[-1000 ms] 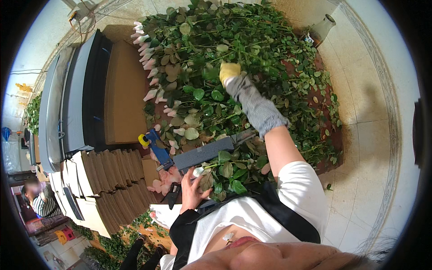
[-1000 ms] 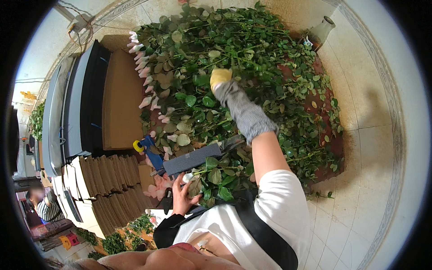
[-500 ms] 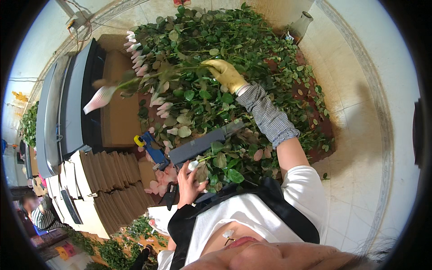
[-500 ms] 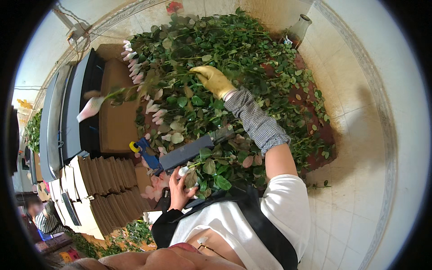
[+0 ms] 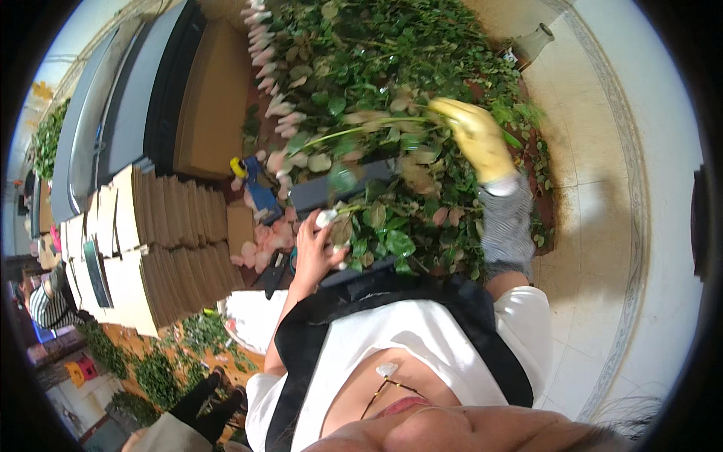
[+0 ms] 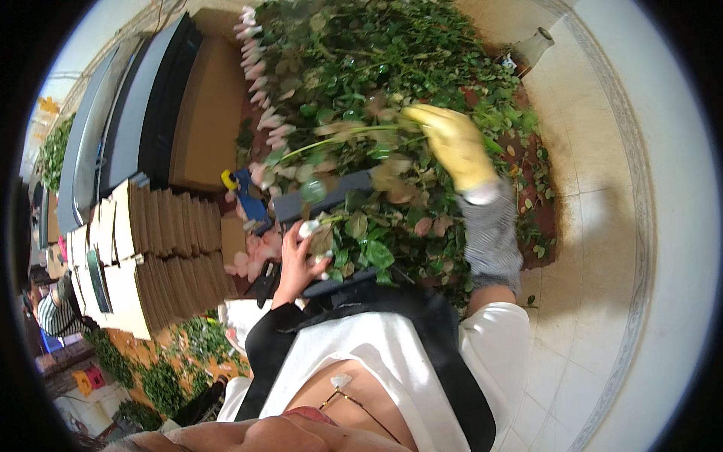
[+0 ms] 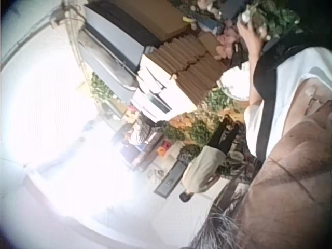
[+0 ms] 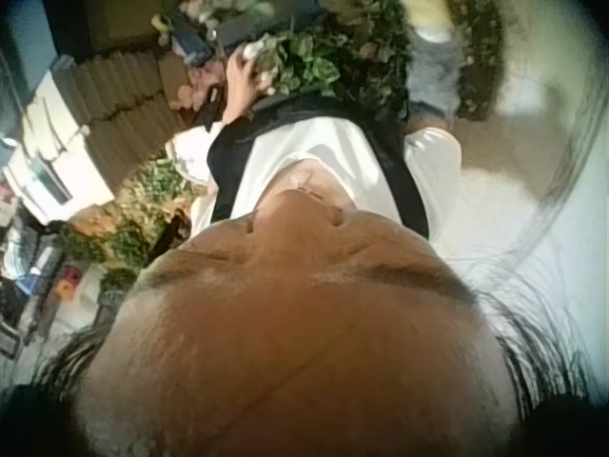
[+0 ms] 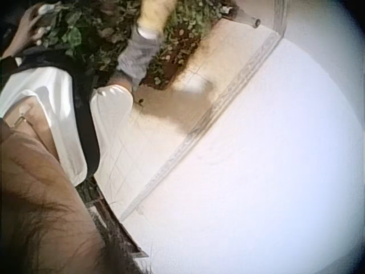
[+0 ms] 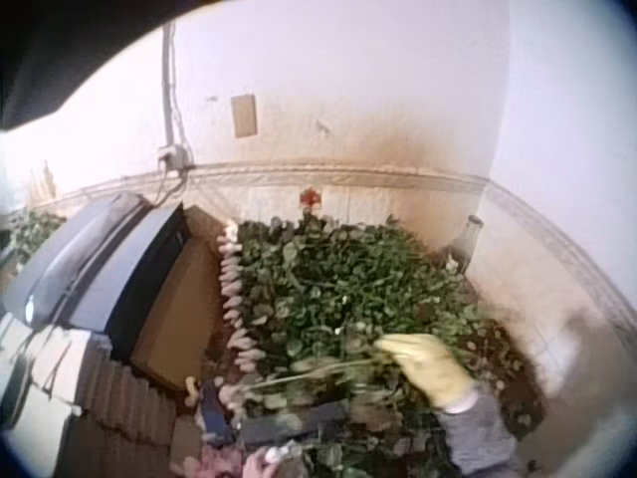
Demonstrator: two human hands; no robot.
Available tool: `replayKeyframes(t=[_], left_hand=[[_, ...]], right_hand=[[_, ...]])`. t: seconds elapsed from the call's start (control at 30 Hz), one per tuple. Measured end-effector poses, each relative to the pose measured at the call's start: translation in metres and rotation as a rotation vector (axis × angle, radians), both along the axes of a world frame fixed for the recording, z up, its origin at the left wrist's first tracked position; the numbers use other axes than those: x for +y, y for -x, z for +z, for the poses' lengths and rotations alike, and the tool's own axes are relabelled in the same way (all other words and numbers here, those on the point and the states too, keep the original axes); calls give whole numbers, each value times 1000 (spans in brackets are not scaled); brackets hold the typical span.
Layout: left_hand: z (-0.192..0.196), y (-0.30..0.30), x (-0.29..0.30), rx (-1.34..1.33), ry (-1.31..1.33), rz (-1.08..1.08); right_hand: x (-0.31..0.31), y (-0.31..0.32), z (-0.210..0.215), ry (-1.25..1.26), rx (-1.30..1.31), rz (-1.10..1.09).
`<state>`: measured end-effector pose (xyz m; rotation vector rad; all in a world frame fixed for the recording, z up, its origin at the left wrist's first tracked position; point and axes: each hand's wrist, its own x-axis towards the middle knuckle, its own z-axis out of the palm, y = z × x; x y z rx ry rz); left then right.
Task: The person picks up pink roses from a pile, places them into a bundling machine, wraps the bunch in a plastic sleeve, and secures the package with tape.
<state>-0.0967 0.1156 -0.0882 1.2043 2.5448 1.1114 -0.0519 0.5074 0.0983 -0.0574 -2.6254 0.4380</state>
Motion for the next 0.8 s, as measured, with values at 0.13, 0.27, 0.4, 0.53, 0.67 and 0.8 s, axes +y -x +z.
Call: replayKeyframes(t=[0.13, 0.27, 0.4, 0.53, 0.67, 0.8], left_hand=[[-18, 1, -8, 41, -23, 0], [-6, 6, -1, -39, -37, -3], [-8, 1, -2, -79, -3, 51], [-32, 1, -10, -166, -106, 96], [-20, 4, -4, -54, -47, 25], [-12, 6, -6, -26, 16, 28]], right_hand=[[18, -114, -12, 531, -276, -153], [-6, -166, -34, 331, -450, -330], [-26, -195, -119, 235, -348, -456], [-46, -190, -133, 300, -78, -388], [-39, -185, -131, 66, -166, -363], [-38, -173, -114, -82, -6, -424]])
